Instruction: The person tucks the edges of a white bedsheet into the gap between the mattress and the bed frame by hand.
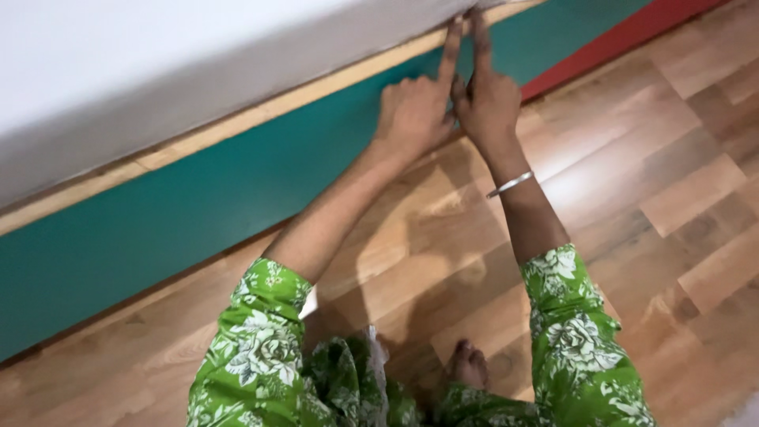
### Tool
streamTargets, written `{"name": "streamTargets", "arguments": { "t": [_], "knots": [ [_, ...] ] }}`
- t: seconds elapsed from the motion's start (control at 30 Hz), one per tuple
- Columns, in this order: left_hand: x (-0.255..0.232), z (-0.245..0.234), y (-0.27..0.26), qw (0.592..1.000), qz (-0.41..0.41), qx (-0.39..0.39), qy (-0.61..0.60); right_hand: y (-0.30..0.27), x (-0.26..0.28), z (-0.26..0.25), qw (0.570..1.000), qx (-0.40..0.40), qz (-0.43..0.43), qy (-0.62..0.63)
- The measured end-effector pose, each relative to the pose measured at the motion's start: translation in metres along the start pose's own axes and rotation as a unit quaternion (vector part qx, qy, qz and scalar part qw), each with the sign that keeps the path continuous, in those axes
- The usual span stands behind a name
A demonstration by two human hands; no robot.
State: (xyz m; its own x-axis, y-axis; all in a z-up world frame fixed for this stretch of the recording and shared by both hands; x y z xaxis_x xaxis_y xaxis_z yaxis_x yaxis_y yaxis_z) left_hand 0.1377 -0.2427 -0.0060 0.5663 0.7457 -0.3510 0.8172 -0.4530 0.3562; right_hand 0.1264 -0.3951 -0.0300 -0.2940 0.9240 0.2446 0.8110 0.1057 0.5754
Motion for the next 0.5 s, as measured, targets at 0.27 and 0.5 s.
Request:
{"name": "streamTargets", "arguments": {
  "t": [0.27,0.5],
  "knots": [
    [0.011,-0.012,-0.017,0.999,-0.029,0.032,0.027,0.007,0.032,-0.004,1.0,0.001,-0.011,-0.009],
    [0.012,0.02,0.002,0.997,-0.012,-0.039,0.068,0.016,0.027,0.017,0.994,-0.087,-0.06,0.006]
  ]
}}
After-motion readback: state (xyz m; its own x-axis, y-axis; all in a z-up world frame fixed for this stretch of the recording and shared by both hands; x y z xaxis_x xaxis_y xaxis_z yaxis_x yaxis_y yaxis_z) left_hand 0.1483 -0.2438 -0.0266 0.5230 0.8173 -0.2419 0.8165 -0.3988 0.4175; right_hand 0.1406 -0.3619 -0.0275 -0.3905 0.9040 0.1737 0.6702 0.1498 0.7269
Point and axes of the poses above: each hand's wrist, its own y-axis towards the middle knuckle, its own z-axis out of the palm, x = y × z, the point moved 4 cm from there along y, towards the middle knuckle, and after that the axes turned 3 degrees about -z, right-handed, at the moved point
